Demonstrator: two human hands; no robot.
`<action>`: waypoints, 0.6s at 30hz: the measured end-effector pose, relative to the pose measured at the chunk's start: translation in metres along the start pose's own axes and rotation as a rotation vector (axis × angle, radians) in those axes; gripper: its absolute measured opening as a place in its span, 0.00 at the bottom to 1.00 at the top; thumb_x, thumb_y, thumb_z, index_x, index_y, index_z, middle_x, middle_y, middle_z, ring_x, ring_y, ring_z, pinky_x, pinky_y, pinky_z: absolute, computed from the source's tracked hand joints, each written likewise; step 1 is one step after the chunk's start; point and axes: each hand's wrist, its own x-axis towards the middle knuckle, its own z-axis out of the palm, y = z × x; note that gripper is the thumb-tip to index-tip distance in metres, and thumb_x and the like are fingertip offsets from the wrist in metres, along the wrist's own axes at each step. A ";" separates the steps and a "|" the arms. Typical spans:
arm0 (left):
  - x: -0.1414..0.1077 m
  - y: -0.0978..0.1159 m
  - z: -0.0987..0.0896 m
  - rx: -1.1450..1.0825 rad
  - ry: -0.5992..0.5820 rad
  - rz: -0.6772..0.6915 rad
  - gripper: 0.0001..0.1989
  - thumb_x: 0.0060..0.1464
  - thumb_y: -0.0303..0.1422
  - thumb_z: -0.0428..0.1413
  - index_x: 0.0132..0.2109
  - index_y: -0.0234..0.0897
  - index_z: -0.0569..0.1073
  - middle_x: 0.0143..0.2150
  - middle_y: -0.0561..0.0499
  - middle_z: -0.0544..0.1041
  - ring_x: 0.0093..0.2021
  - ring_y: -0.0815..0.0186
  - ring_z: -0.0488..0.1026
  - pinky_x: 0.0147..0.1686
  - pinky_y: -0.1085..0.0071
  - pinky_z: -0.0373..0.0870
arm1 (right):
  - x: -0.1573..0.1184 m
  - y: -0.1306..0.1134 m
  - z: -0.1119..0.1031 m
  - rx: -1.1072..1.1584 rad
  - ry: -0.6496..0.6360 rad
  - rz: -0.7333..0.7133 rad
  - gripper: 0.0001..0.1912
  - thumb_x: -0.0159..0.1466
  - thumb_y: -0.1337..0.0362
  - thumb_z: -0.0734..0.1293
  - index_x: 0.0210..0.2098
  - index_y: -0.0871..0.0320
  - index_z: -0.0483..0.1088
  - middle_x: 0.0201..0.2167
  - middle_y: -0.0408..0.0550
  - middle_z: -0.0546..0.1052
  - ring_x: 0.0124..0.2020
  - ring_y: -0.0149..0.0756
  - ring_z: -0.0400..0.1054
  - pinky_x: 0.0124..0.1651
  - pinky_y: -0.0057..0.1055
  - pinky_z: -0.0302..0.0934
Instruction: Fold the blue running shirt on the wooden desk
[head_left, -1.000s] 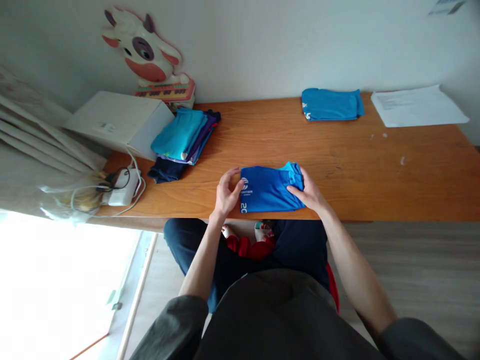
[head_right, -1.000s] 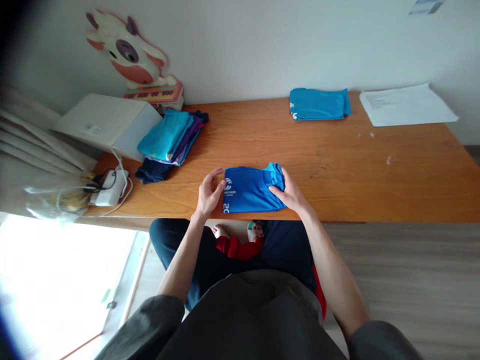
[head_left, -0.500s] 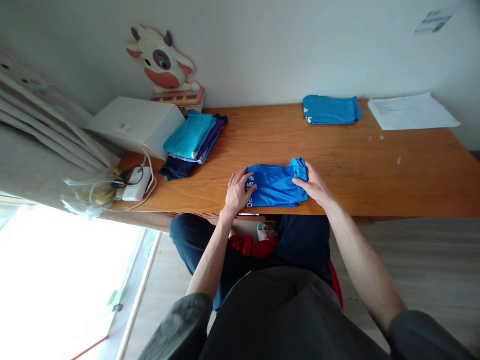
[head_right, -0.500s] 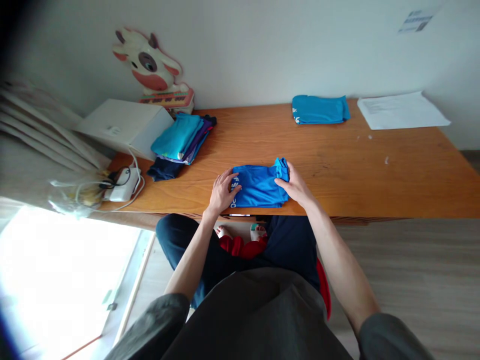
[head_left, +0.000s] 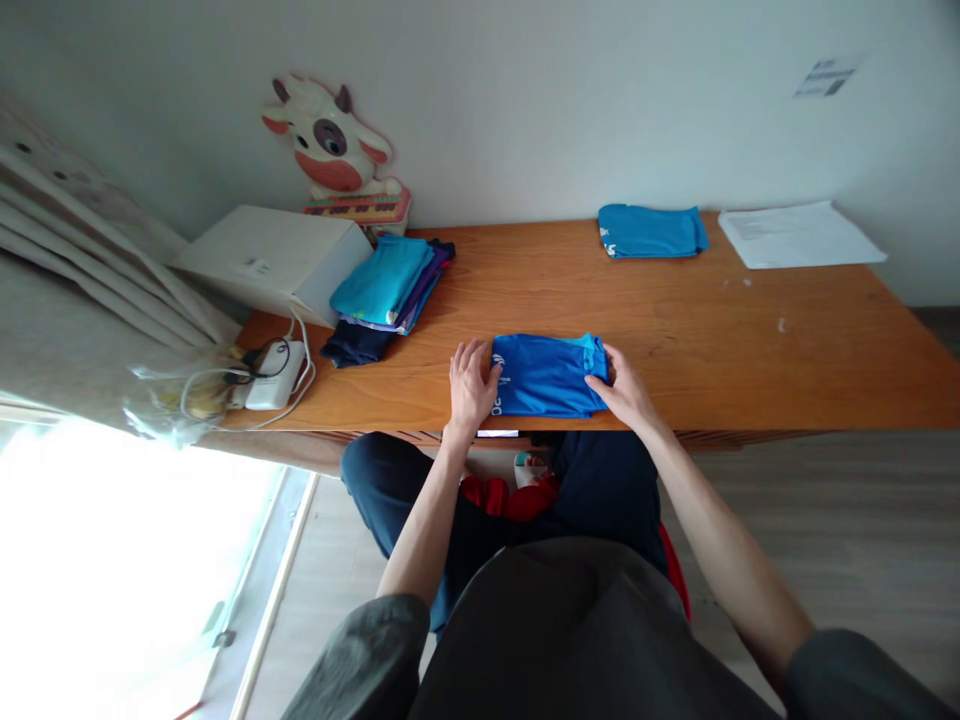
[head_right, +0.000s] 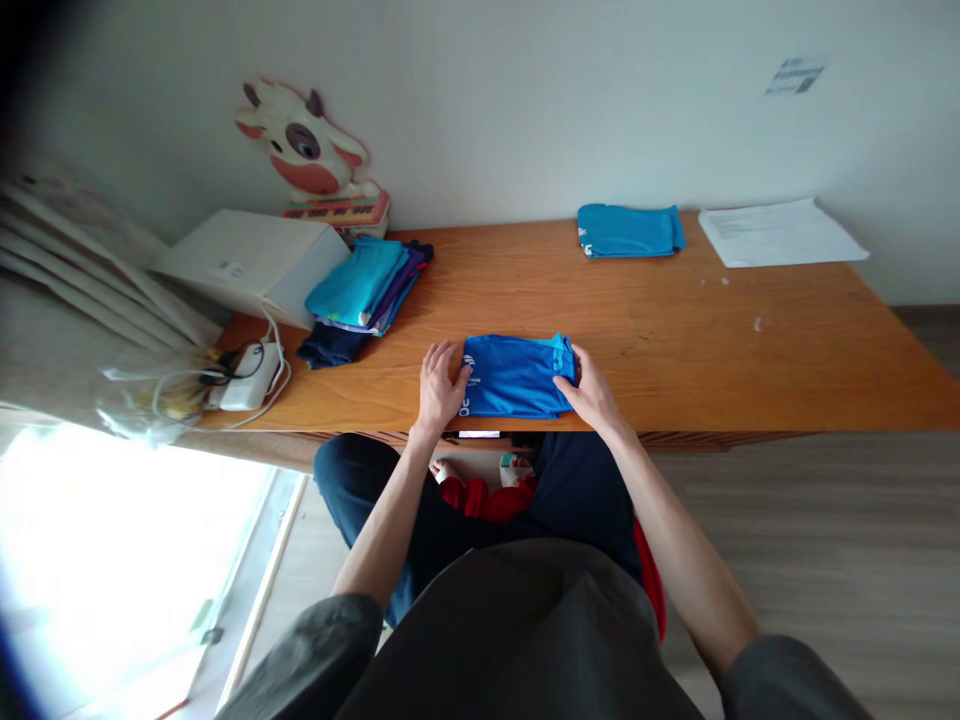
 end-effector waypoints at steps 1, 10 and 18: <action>-0.001 0.001 0.001 0.015 0.033 -0.032 0.24 0.73 0.39 0.64 0.71 0.40 0.78 0.79 0.36 0.74 0.86 0.41 0.60 0.85 0.35 0.59 | -0.004 -0.003 -0.001 -0.084 0.002 0.023 0.40 0.71 0.51 0.73 0.77 0.56 0.65 0.71 0.65 0.80 0.70 0.62 0.77 0.74 0.60 0.70; 0.000 0.009 -0.005 0.079 0.004 -0.045 0.07 0.68 0.39 0.70 0.43 0.44 0.81 0.58 0.39 0.86 0.72 0.41 0.77 0.82 0.35 0.61 | -0.014 -0.040 -0.010 -0.706 -0.175 0.202 0.25 0.80 0.40 0.66 0.50 0.57 0.78 0.46 0.66 0.87 0.51 0.64 0.84 0.49 0.45 0.70; -0.004 0.008 -0.015 -0.178 -0.109 -0.168 0.08 0.76 0.44 0.62 0.54 0.48 0.78 0.51 0.48 0.89 0.51 0.52 0.88 0.52 0.59 0.81 | -0.064 -0.047 -0.001 -0.532 -0.189 0.195 0.21 0.79 0.43 0.66 0.39 0.50 0.74 0.40 0.57 0.87 0.44 0.58 0.84 0.44 0.41 0.66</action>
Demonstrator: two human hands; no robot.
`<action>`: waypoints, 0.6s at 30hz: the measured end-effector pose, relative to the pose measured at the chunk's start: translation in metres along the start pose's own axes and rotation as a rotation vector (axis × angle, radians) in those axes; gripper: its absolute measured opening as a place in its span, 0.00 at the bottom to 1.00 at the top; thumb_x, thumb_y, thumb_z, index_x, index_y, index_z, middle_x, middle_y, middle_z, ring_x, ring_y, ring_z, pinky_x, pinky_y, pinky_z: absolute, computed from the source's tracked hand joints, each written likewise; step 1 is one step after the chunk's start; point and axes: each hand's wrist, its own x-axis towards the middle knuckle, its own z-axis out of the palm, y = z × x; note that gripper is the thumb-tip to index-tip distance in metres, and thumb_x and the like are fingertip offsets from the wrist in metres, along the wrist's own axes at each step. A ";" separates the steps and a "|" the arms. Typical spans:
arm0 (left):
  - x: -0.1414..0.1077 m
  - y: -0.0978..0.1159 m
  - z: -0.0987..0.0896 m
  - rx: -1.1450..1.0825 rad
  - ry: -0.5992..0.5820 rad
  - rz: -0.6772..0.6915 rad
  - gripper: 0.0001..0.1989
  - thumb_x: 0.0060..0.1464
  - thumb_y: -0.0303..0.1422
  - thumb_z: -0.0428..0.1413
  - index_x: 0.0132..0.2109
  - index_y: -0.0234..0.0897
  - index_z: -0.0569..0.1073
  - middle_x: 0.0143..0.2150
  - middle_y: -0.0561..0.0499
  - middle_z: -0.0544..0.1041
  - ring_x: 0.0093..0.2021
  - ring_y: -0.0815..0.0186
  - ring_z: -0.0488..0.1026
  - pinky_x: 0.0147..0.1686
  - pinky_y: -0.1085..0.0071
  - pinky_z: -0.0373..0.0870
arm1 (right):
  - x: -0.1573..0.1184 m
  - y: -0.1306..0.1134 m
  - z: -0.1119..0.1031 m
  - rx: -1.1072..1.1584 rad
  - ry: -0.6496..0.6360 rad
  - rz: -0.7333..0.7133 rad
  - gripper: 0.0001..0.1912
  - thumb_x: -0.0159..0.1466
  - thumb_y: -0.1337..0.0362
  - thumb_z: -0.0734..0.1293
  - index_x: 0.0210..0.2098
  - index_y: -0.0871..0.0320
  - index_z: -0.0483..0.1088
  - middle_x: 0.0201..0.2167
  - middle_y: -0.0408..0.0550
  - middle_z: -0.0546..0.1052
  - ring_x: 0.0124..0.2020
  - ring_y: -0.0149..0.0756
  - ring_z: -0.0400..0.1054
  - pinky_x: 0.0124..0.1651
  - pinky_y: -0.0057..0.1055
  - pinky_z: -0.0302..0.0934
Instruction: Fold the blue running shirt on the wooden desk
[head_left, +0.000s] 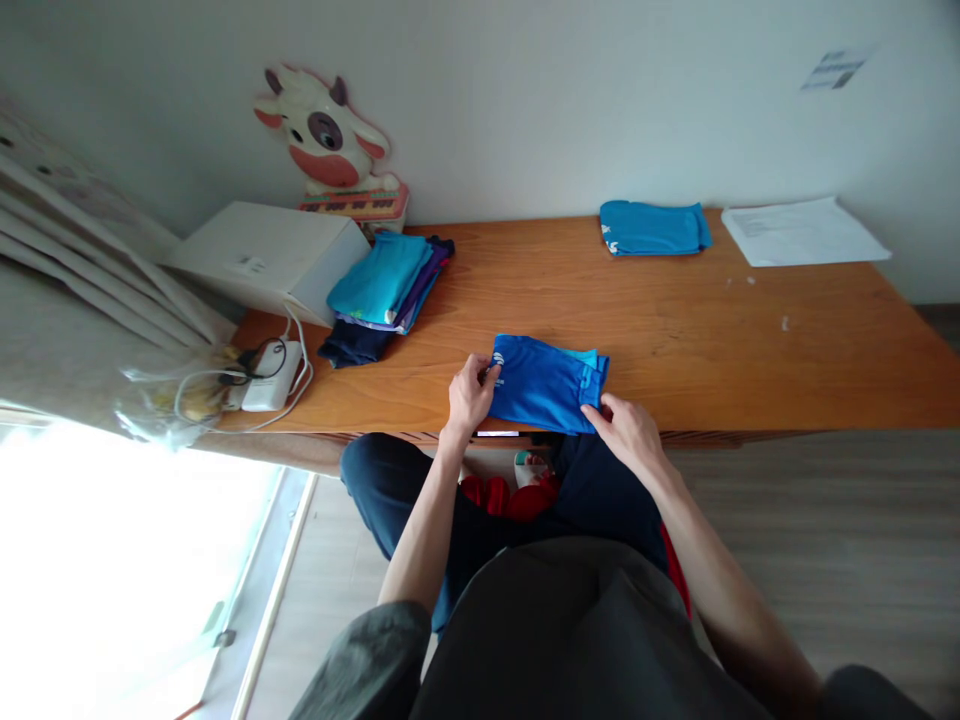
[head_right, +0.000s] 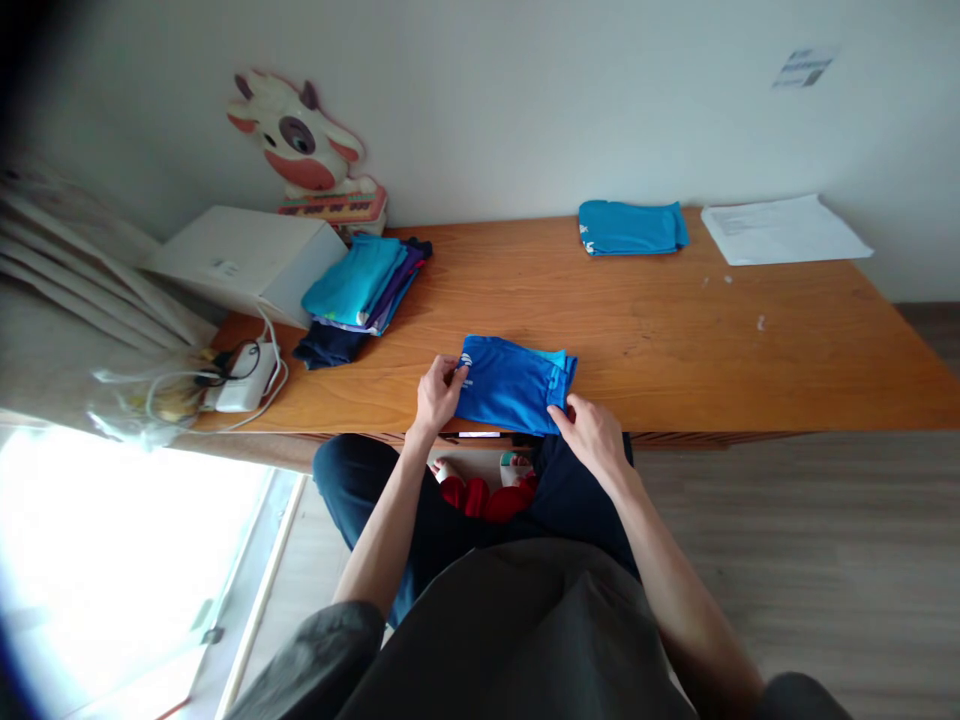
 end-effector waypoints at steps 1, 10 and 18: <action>0.000 -0.001 0.000 -0.042 -0.001 -0.011 0.09 0.76 0.45 0.62 0.55 0.49 0.78 0.50 0.49 0.89 0.51 0.53 0.88 0.50 0.59 0.81 | -0.010 -0.001 0.005 0.069 0.000 -0.011 0.21 0.78 0.42 0.65 0.37 0.49 0.73 0.37 0.56 0.87 0.42 0.58 0.84 0.43 0.41 0.67; 0.001 -0.009 0.002 -0.182 -0.052 0.025 0.14 0.74 0.47 0.63 0.59 0.48 0.82 0.52 0.47 0.91 0.52 0.51 0.90 0.53 0.54 0.86 | -0.071 -0.023 0.071 1.291 -0.058 0.190 0.24 0.62 0.45 0.85 0.52 0.42 0.80 0.53 0.45 0.90 0.57 0.58 0.85 0.61 0.53 0.81; 0.007 -0.011 -0.003 -0.232 -0.164 0.059 0.22 0.74 0.48 0.62 0.66 0.44 0.85 0.60 0.43 0.90 0.59 0.44 0.89 0.62 0.47 0.86 | -0.063 -0.030 0.078 1.767 -0.332 0.359 0.16 0.70 0.48 0.81 0.54 0.43 0.82 0.58 0.43 0.90 0.60 0.52 0.86 0.56 0.52 0.85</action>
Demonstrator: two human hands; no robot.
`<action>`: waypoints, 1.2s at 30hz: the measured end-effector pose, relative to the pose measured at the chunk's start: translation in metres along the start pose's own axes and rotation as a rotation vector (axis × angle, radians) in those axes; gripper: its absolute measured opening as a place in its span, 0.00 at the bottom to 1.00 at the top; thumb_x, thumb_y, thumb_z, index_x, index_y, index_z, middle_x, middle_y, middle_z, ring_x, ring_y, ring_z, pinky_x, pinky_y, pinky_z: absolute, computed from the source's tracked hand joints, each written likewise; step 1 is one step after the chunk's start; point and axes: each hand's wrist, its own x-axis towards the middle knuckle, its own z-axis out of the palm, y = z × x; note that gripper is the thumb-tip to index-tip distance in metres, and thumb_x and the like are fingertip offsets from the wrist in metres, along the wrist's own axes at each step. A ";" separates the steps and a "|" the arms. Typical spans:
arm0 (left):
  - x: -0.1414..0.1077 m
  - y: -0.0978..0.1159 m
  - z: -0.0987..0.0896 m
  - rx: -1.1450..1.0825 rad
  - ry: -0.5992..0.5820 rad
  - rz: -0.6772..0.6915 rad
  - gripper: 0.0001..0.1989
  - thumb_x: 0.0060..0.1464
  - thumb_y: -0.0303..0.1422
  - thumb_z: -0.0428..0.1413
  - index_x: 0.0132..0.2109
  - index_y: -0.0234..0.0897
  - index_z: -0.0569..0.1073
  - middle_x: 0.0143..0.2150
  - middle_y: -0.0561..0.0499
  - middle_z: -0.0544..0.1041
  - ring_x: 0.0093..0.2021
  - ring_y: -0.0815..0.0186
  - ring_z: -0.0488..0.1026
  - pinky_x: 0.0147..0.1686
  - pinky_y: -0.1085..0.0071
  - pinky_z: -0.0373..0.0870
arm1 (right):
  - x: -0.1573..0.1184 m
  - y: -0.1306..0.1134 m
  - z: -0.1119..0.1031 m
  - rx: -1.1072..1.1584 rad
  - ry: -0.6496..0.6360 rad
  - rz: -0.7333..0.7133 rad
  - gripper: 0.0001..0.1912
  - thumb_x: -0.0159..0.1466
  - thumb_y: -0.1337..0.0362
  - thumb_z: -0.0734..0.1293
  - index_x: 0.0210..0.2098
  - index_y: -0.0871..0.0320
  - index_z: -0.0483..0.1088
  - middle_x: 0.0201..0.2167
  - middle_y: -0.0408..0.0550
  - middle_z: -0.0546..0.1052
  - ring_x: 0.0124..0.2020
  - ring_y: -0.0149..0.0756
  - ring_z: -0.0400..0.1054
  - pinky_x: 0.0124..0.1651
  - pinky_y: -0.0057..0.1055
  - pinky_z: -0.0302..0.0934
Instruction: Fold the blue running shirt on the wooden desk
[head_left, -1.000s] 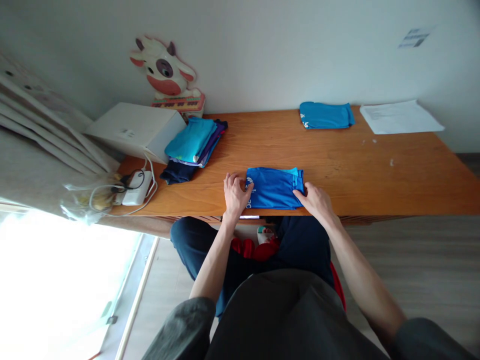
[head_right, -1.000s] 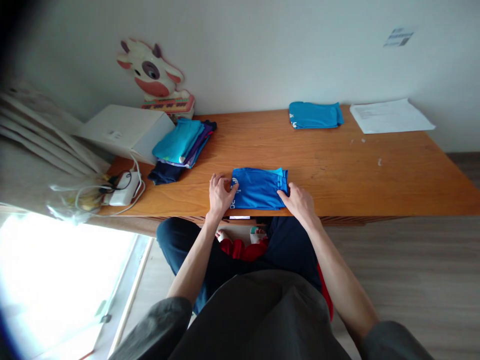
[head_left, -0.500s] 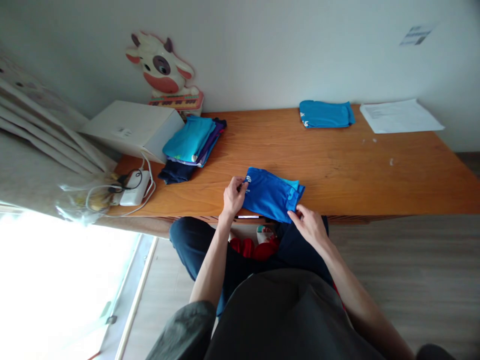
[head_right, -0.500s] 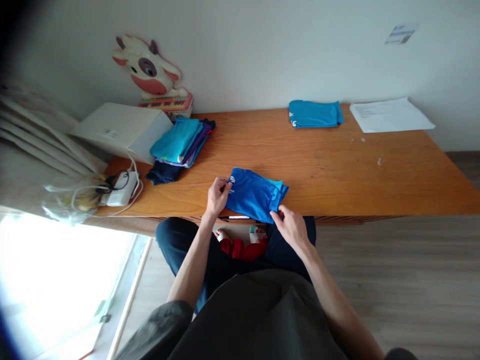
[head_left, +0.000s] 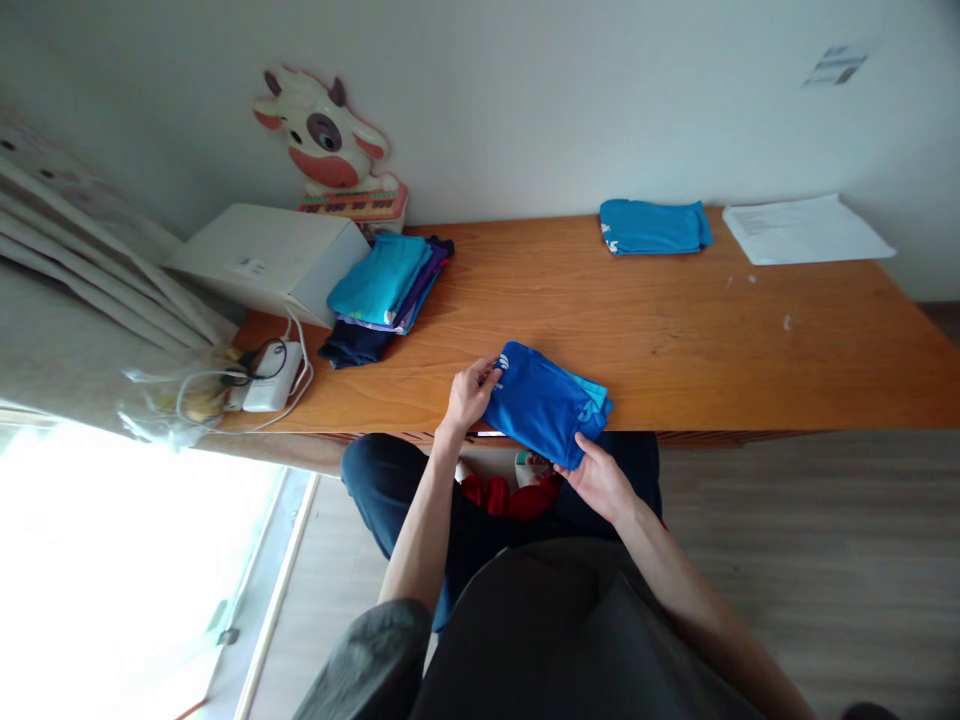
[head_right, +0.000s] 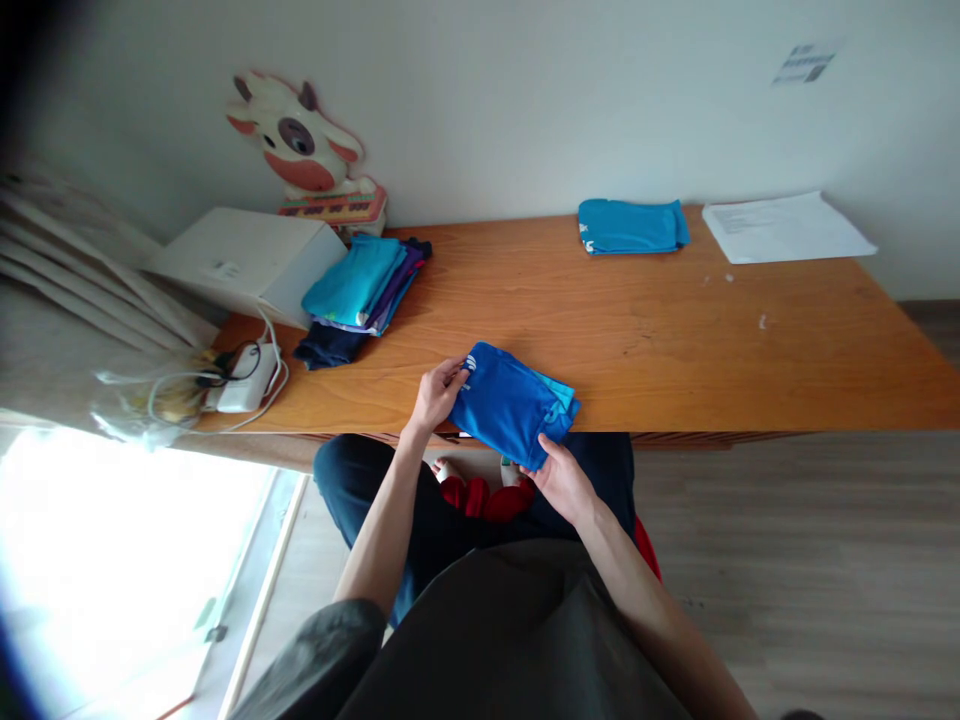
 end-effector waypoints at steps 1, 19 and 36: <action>0.000 0.000 -0.001 -0.017 -0.017 0.000 0.23 0.74 0.49 0.62 0.66 0.43 0.85 0.60 0.42 0.90 0.59 0.44 0.89 0.62 0.48 0.86 | -0.001 -0.001 0.001 0.013 -0.008 0.020 0.15 0.70 0.50 0.81 0.53 0.44 0.82 0.56 0.43 0.90 0.57 0.51 0.87 0.53 0.50 0.85; -0.006 0.008 0.002 -0.230 0.079 -0.058 0.25 0.70 0.48 0.67 0.66 0.44 0.77 0.55 0.43 0.88 0.45 0.59 0.87 0.43 0.64 0.82 | 0.006 -0.089 0.015 -0.347 -0.019 -0.181 0.34 0.57 0.55 0.88 0.62 0.38 0.82 0.66 0.43 0.86 0.78 0.61 0.71 0.83 0.69 0.64; -0.172 -0.008 -0.165 -0.464 1.154 -0.230 0.18 0.58 0.39 0.71 0.52 0.43 0.77 0.42 0.57 0.77 0.34 0.72 0.74 0.31 0.79 0.68 | 0.057 -0.185 -0.070 -0.648 0.088 -0.211 0.34 0.64 0.50 0.83 0.68 0.39 0.78 0.71 0.45 0.82 0.75 0.59 0.76 0.78 0.64 0.71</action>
